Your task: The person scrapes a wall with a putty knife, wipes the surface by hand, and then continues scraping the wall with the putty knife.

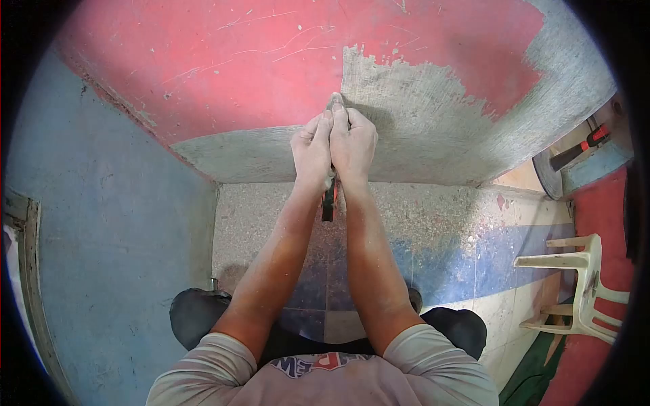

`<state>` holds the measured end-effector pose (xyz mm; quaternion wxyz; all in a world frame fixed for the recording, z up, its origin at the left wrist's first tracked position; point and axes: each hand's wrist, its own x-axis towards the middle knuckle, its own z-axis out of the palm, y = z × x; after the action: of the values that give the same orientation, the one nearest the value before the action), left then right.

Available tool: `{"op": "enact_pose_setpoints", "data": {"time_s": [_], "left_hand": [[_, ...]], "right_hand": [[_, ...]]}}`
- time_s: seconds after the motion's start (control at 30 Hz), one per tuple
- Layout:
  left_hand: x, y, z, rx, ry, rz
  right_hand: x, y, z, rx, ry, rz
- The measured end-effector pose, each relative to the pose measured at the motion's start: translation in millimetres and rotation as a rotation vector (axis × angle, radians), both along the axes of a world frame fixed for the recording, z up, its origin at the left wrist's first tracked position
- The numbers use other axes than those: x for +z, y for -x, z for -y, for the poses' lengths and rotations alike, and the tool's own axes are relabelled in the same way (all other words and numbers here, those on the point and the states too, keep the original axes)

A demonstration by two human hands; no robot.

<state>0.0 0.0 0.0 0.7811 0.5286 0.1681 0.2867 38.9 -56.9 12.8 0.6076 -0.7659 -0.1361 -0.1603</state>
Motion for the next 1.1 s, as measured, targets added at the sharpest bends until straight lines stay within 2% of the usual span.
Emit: {"op": "enact_pose_setpoints", "data": {"time_s": [0.07, 0.1, 0.17, 0.2, 0.27, 0.37, 0.4, 0.5, 0.53, 0.63, 0.67, 0.77, 0.87, 0.9, 0.97, 1.07, 1.1], "left_hand": [[-16.0, 8.8, 2.2, 0.043, -0.069, -0.039], [-32.1, -12.6, 3.4, 0.039, -0.072, 0.012], [-74.2, -1.3, 2.3, 0.029, -0.100, -0.050], [-78.2, 7.7, 4.2, 0.037, -0.063, -0.080], [-79.9, 12.0, 5.8, 0.047, 0.007, -0.123], [-57.3, 2.5, -9.6, 0.034, -0.111, -0.020], [-43.7, 3.1, -9.6, -0.003, -0.060, 0.059], [-35.9, 5.3, -7.4, -0.003, 0.001, 0.023], [-49.6, 6.0, -10.3, 0.042, -0.148, -0.006], [-78.7, 14.1, -3.7, 0.046, -0.062, -0.117], [-85.9, 14.5, -3.0, 0.022, 0.041, -0.105], [-72.4, 1.8, -12.6, 0.052, -0.107, -0.085], [-28.4, 0.6, -13.1, -0.051, 0.068, 0.121], [-32.5, 1.5, -12.4, -0.037, 0.053, 0.080], [-38.6, 5.4, -10.0, -0.006, 0.019, 0.010], [-74.4, 9.1, -5.2, 0.024, 0.017, -0.059], [-68.3, 12.1, -1.7, 0.025, 0.033, -0.079]], "right_hand": [[-21.0, 2.5, -0.5, -0.031, 0.054, 0.041], [-28.9, -18.0, 1.3, -0.023, 0.067, 0.059], [-63.9, -3.1, 4.8, -0.001, 0.077, -0.068], [-76.0, 4.2, 4.0, 0.006, 0.065, -0.087], [-87.9, 7.4, -0.8, 0.013, 0.037, -0.107], [-34.9, 4.1, -3.7, 0.028, 0.038, -0.007], [-24.0, 2.8, -4.8, 0.016, 0.043, -0.006], [-30.5, 2.3, -8.2, 0.025, 0.028, -0.028], [-35.7, 7.9, -5.7, 0.052, -0.008, -0.073], [-82.2, 11.4, -5.2, 0.035, 0.065, -0.153], [-90.2, 11.2, -6.8, 0.015, 0.072, -0.210], [-54.3, 6.1, -6.8, 0.030, 0.032, -0.094], [-9.5, 6.4, -6.4, 0.025, 0.031, -0.097], [-4.5, 5.8, -6.9, 0.035, 0.014, -0.107], [-22.0, 6.3, -7.5, 0.037, 0.012, -0.107], [-73.2, 9.1, -4.3, 0.024, 0.060, -0.085], [-68.4, 9.4, -4.3, 0.035, 0.034, -0.092]]}}
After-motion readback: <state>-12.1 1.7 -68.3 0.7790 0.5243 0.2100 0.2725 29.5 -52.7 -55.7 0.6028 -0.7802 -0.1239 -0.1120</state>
